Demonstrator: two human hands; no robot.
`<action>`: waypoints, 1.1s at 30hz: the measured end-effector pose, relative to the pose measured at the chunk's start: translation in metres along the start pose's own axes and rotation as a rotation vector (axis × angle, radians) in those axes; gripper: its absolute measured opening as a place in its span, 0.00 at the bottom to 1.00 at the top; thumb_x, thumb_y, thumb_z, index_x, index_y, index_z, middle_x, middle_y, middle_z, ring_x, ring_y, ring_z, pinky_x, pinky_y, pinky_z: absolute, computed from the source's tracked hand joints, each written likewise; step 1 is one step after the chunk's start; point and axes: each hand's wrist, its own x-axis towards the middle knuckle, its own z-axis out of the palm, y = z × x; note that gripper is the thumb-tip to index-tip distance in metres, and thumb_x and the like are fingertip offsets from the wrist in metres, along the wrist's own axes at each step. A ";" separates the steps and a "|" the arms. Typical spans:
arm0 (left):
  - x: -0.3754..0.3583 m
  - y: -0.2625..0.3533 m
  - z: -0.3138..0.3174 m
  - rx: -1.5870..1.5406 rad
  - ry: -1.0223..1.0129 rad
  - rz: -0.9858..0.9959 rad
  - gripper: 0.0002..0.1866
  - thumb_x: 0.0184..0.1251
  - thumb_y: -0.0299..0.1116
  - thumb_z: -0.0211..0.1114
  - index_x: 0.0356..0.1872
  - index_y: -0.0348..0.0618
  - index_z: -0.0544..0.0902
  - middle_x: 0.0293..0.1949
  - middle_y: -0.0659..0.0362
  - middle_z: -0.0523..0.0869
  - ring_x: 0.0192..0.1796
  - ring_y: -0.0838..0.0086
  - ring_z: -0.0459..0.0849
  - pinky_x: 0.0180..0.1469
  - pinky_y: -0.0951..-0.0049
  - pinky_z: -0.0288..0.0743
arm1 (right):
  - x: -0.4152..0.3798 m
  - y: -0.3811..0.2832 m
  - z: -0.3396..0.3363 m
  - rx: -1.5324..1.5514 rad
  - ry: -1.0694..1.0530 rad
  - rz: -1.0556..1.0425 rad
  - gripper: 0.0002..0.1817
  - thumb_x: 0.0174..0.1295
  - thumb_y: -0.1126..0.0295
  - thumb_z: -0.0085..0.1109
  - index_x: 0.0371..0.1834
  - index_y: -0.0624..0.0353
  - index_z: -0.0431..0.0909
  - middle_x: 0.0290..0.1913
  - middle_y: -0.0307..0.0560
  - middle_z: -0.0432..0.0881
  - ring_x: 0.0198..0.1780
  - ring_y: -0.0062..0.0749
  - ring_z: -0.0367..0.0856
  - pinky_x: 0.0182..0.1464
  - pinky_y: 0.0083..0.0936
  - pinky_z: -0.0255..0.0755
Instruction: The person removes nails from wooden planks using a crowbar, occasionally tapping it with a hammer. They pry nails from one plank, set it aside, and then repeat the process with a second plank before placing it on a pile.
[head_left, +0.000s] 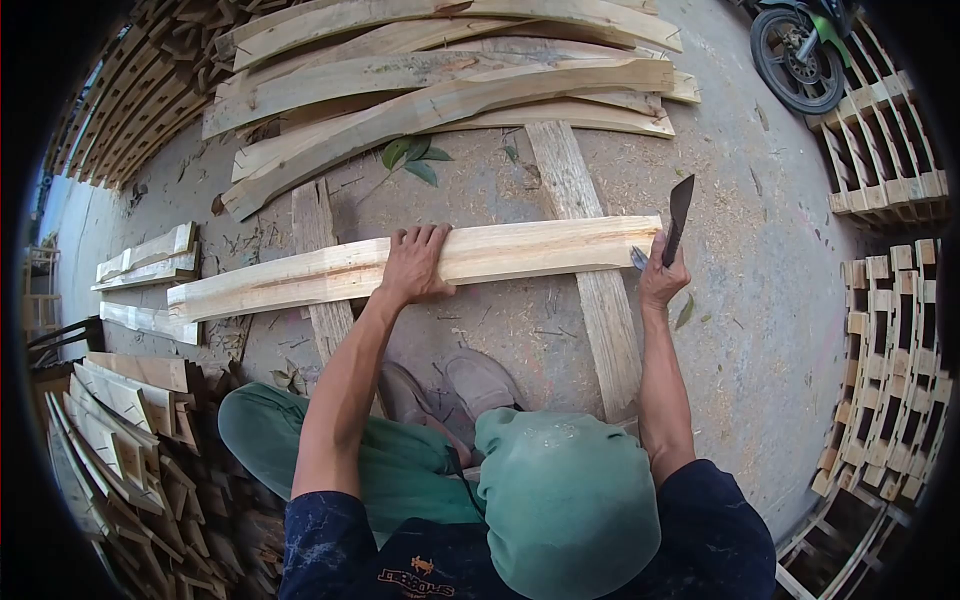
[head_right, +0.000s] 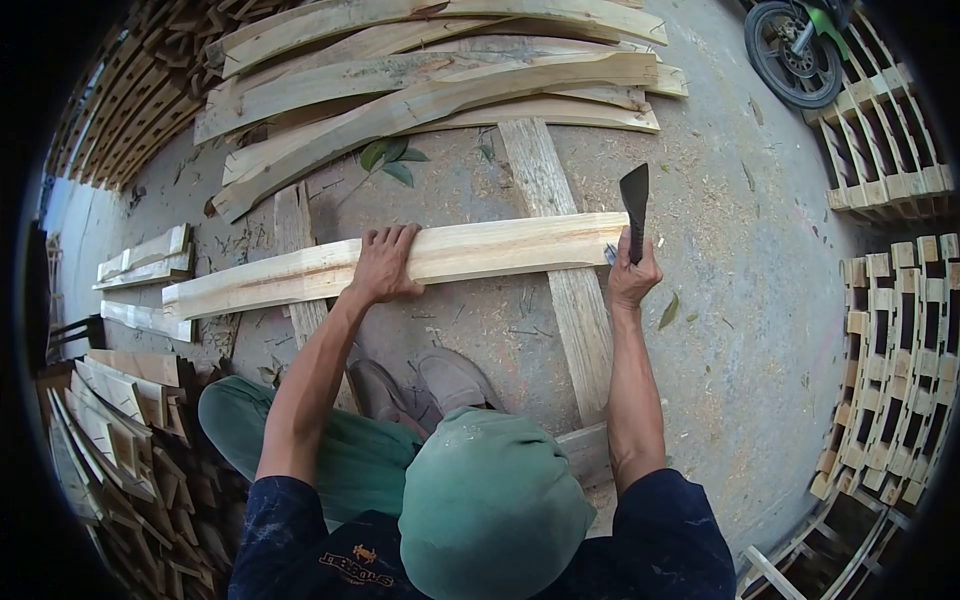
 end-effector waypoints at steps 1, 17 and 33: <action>-0.001 -0.001 0.001 0.001 -0.004 -0.001 0.57 0.29 0.55 0.81 0.68 0.46 0.66 0.59 0.53 0.75 0.64 0.58 0.72 0.67 0.50 0.60 | 0.004 -0.002 0.001 -0.001 -0.019 -0.001 0.19 0.68 0.60 0.63 0.24 0.63 0.76 0.14 0.46 0.68 0.15 0.29 0.68 0.21 0.34 0.64; -0.006 -0.002 0.005 -0.020 0.068 0.019 0.57 0.29 0.56 0.81 0.67 0.47 0.66 0.58 0.53 0.77 0.64 0.58 0.73 0.66 0.52 0.61 | 0.013 0.013 -0.073 -0.140 -0.212 0.160 0.32 0.76 0.45 0.40 0.27 0.65 0.72 0.16 0.50 0.69 0.19 0.39 0.72 0.24 0.38 0.63; 0.002 -0.001 0.003 0.008 -0.011 -0.021 0.60 0.25 0.55 0.80 0.69 0.46 0.65 0.60 0.50 0.75 0.65 0.56 0.72 0.69 0.48 0.58 | -0.038 0.064 -0.095 -0.525 -0.745 0.160 0.30 0.75 0.46 0.42 0.37 0.67 0.77 0.24 0.68 0.79 0.30 0.66 0.81 0.32 0.53 0.71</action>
